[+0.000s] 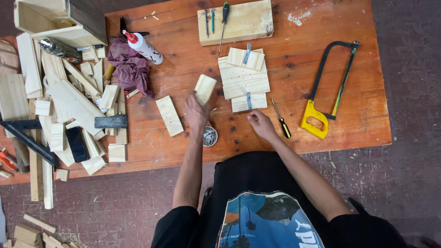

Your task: The person attaches metal brackets to small wooden blocks using a screwdriver. They repeatedly pick up a bracket, align it on a block, and tighten screws to secure it. The person handles multiple blocks and brackets, stacking the completed pieces on the workbench.

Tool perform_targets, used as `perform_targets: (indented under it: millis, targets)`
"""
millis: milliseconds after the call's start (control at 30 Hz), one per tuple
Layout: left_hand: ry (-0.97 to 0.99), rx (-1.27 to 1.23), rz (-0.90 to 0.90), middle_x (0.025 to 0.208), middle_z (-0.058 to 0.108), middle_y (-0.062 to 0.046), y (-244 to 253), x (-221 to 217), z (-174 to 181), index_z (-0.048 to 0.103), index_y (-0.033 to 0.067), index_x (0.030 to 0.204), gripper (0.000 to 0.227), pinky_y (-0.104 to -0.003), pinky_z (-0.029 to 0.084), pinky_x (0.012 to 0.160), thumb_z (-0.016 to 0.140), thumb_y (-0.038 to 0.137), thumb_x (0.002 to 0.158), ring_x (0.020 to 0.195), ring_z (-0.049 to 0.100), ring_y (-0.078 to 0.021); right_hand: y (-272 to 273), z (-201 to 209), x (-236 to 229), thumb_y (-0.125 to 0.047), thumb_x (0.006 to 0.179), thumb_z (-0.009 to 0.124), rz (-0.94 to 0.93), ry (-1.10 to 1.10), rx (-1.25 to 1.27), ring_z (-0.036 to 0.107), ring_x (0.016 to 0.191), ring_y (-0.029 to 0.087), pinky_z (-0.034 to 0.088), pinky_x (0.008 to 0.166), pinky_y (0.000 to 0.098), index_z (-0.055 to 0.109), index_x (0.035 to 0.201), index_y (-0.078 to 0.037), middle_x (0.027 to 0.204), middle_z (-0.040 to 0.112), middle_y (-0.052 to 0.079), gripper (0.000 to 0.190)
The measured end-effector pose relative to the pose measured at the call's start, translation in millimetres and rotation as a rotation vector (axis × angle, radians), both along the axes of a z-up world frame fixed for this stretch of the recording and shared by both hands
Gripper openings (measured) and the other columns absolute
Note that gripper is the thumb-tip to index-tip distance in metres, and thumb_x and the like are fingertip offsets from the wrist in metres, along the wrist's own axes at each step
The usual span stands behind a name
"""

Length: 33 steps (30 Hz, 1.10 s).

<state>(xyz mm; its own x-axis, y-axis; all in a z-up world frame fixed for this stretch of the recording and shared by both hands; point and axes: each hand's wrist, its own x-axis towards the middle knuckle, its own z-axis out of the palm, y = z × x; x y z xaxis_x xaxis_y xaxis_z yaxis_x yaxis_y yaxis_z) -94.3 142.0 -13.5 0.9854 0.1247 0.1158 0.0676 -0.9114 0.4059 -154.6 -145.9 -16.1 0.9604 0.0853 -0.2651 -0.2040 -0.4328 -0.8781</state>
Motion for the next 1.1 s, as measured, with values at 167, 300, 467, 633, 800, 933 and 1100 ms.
perform_targets:
  millis: [167, 300, 467, 633, 800, 933, 1100]
  targets:
    - [0.056, -0.319, -0.208, 0.108, 0.061, -0.019, -63, -54, 18, 0.054, 0.0014, 0.129, 0.062, -0.048, 0.051, 0.095, 0.079, 0.038, 0.085, 0.107, 0.06, -0.0397, -10, 47, -2, -0.028, 0.095, 0.072, -0.005, 0.012, -0.011, 0.072, 0.092, 0.035, 0.058, 0.078, 0.046, 0.047, 0.143, -0.006, 0.116, 0.068, 0.023, 0.059]
    - [0.008, -0.117, -0.58, 0.119, 0.064, -0.016, -100, -87, -71, 0.053, 0.0089, 0.13, 0.069, -0.048, 0.048, 0.102, 0.08, 0.042, 0.076, 0.12, 0.059, -0.036, -25, 82, -15, -0.028, 0.085, 0.078, 0.239, -0.078, -0.399, 0.042, 0.136, 0.053, 0.04, 0.109, 0.0673, 0.034, 0.157, -0.014, 0.149, 0.039, 0.024, 0.086]
    - [0.2, -0.107, -0.644, 0.134, 0.061, -0.008, -129, -92, -78, 0.043, 0.02, 0.135, 0.071, -0.047, 0.045, 0.108, 0.077, 0.041, 0.075, 0.135, 0.052, -0.0292, -45, 33, -24, -0.028, 0.082, 0.079, 0.459, -0.106, -0.687, 0.038, 0.139, 0.047, 0.04, 0.112, 0.0648, 0.043, 0.151, -0.02, 0.152, 0.035, 0.017, 0.078]
    - [0.249, -0.043, -0.652, 0.136, 0.06, -0.007, -134, -87, -82, 0.042, 0.0191, 0.142, 0.074, -0.045, 0.038, 0.117, 0.075, 0.036, 0.078, 0.139, 0.049, -0.0267, -54, 2, -22, -0.032, 0.081, 0.081, 0.483, -0.098, -0.74, 0.044, 0.133, 0.036, 0.043, 0.113, 0.0547, 0.053, 0.141, -0.015, 0.136, 0.044, 0.01, 0.068]
    - [0.186, -0.115, -0.606, 0.134, 0.061, -0.013, -124, -86, -74, 0.045, 0.0146, 0.142, 0.074, -0.047, 0.035, 0.118, 0.078, 0.034, 0.078, 0.137, 0.049, -0.0318, -52, 12, -19, -0.041, 0.078, 0.081, 0.491, -0.095, -0.751, 0.045, 0.129, 0.034, 0.05, 0.106, 0.0527, 0.054, 0.14, -0.018, 0.133, 0.044, 0.007, 0.071]
    - [0.021, 0.135, -0.412, 0.101, 0.062, -0.012, -83, -85, -69, 0.067, 0.0094, 0.108, 0.034, -0.043, 0.046, 0.093, 0.068, 0.031, 0.082, 0.101, 0.059, -0.0309, -46, 31, -21, -0.049, 0.088, 0.071, 0.443, -0.073, -0.666, 0.042, 0.134, 0.038, 0.043, 0.11, 0.0575, 0.056, 0.138, -0.014, 0.135, 0.044, 0.011, 0.062]
    - [0.244, 0.327, 0.03, 0.106, 0.062, -0.01, -37, -76, -51, 0.063, 0.0078, 0.114, 0.047, -0.042, 0.046, 0.083, 0.059, 0.043, 0.083, 0.1, 0.058, -0.0302, -31, 29, -27, -0.044, 0.094, 0.066, 0.427, -0.13, -0.569, 0.045, 0.134, 0.039, 0.045, 0.107, 0.0546, 0.061, 0.131, -0.011, 0.129, 0.049, 0.012, 0.05]
